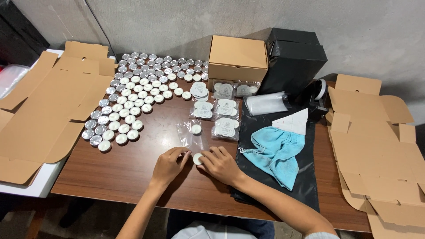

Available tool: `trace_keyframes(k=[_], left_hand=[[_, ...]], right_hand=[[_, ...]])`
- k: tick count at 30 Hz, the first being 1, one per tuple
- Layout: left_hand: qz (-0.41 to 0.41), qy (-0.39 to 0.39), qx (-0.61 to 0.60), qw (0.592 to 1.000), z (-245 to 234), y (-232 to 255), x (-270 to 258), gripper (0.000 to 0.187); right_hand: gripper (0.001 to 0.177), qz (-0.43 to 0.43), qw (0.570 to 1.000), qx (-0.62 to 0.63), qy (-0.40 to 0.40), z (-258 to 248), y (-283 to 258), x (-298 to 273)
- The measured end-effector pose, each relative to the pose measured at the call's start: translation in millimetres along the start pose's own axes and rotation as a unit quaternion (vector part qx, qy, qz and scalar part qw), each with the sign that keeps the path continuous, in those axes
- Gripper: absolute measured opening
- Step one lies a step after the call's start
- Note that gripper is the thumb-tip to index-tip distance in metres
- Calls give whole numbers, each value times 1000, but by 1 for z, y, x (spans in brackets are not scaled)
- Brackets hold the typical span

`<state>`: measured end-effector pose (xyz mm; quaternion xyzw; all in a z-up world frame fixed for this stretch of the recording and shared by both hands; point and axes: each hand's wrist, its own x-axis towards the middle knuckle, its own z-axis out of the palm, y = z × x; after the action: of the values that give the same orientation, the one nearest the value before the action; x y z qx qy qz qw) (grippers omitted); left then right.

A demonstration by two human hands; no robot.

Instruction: Packaging small tea light candles into plastic bags and cleaning decorative components with a cloth.

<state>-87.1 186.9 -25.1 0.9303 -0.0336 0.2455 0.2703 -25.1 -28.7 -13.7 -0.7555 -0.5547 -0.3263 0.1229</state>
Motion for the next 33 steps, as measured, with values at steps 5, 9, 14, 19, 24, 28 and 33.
trace_keyframes(k=[5, 9, 14, 19, 24, 28, 33], left_hand=[[33, 18, 3, 999, -9, 6, -1, 8], [38, 20, -2, 999, -4, 4, -1, 8], [32, 21, -16, 999, 6, 4, -3, 7], [39, 9, 17, 999, 1, 6, -4, 10], [39, 5, 14, 999, 0, 5, -4, 10], [27, 3, 10, 1000, 4, 0, -6, 10], [47, 13, 13, 999, 7, -5, -5, 10]], right_hand=[[25, 39, 999, -24, -2, 4, 1, 3], [27, 50, 997, -50, -2, 3, 3, 5], [29, 52, 996, -64, -23, 37, 10, -8], [18, 65, 997, -25, -43, 19, 5, 4], [16, 85, 995, -22, -48, 28, 10, -5], [16, 79, 995, 6, -57, 26, 9, -2], [19, 93, 992, 43, -78, 30, 9, -9]])
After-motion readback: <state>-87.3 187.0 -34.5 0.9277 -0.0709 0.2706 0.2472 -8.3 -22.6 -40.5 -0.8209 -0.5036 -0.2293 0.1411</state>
